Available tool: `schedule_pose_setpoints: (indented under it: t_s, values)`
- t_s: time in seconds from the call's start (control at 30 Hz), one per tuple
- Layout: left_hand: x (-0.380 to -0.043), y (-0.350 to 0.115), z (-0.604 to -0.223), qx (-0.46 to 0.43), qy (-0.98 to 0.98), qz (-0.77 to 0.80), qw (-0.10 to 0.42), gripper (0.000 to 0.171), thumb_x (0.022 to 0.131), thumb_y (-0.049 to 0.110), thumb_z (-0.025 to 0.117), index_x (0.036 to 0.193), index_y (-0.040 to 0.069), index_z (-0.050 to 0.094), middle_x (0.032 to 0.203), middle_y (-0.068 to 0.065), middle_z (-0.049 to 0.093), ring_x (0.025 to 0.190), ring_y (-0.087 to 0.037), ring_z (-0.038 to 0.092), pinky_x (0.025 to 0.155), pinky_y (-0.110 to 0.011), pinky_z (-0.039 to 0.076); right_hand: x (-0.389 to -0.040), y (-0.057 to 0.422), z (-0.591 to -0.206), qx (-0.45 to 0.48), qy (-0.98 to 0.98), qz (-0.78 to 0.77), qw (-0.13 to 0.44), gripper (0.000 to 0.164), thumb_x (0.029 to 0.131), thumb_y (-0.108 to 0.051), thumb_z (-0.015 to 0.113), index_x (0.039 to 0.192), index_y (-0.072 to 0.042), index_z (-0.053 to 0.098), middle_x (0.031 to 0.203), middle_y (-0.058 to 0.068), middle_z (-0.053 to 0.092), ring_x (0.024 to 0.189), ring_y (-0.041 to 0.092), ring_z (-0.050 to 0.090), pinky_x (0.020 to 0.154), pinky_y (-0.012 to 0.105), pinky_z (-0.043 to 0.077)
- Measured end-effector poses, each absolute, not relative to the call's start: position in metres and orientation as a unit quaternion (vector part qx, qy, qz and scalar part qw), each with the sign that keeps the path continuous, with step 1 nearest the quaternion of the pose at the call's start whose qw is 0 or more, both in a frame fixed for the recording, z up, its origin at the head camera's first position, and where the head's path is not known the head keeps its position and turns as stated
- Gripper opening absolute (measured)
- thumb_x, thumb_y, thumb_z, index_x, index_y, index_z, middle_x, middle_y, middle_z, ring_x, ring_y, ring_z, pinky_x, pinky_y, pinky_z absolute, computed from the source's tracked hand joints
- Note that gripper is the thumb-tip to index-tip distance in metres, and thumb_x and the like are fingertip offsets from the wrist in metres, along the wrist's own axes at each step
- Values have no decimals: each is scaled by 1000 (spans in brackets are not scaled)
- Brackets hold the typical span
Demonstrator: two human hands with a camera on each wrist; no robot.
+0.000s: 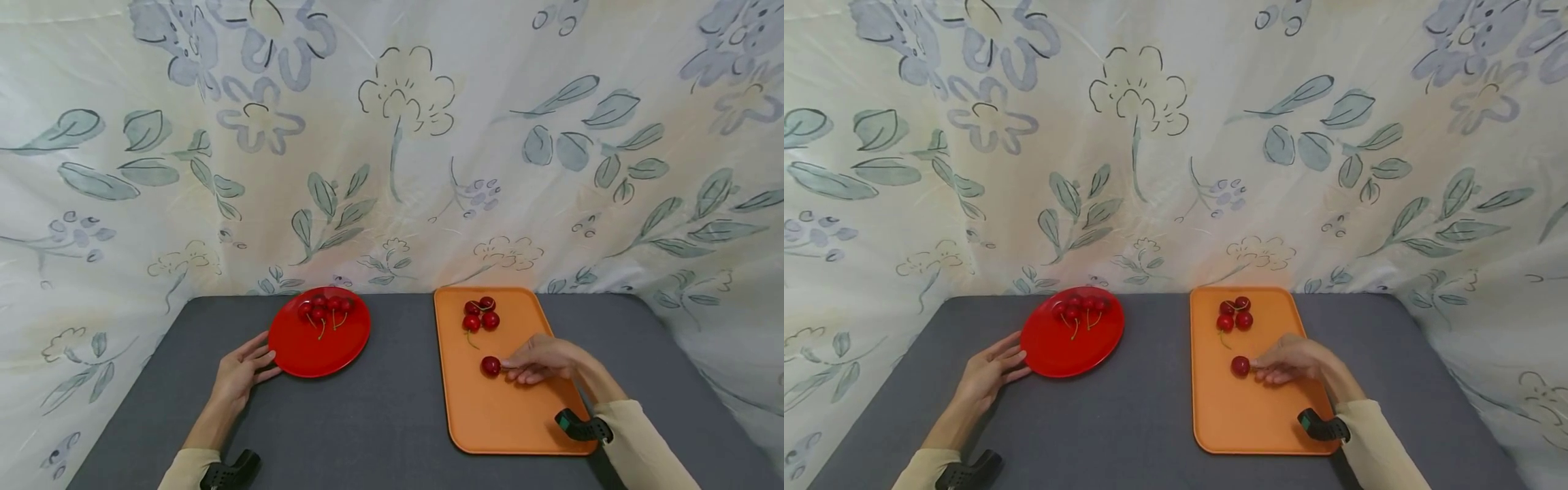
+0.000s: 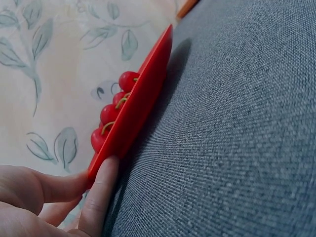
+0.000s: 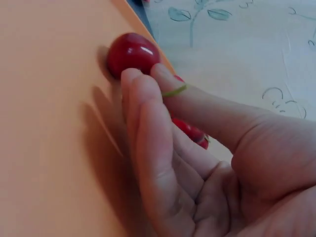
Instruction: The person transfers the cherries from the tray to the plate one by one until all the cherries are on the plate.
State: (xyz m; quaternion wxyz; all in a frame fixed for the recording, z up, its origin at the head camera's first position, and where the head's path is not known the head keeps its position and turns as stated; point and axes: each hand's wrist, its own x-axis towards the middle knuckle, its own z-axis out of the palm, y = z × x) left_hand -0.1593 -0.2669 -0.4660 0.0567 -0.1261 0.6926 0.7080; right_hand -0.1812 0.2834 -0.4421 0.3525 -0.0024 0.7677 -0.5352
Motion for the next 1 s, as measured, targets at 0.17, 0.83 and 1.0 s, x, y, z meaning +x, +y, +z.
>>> schedule_pose_setpoints:
  t_s: [0.17,0.83,1.0]
  values:
    - [-158,-267,-467,-127,690,710,55,59,99,1,53,154,5,30,146,-25,41,92,-2,67,85,-33,59,-175,282,-445,-38,752,-546,366,26,91,-20,71,100,4,75,84,6,74,66,7,67,63,20,59]
    - [-159,-267,-469,-128,687,713,51,59,100,2,53,154,6,30,150,-30,33,92,-2,66,85,-33,58,-168,239,-436,-58,716,-622,312,41,90,-12,72,119,15,63,104,17,72,85,17,72,79,30,60]
    - [-158,-267,-468,-130,689,711,52,58,100,2,52,154,6,30,150,-29,33,92,0,65,85,-32,58,-175,215,-433,-53,725,-640,248,43,91,-12,71,122,16,60,109,19,71,96,23,71,86,34,57]
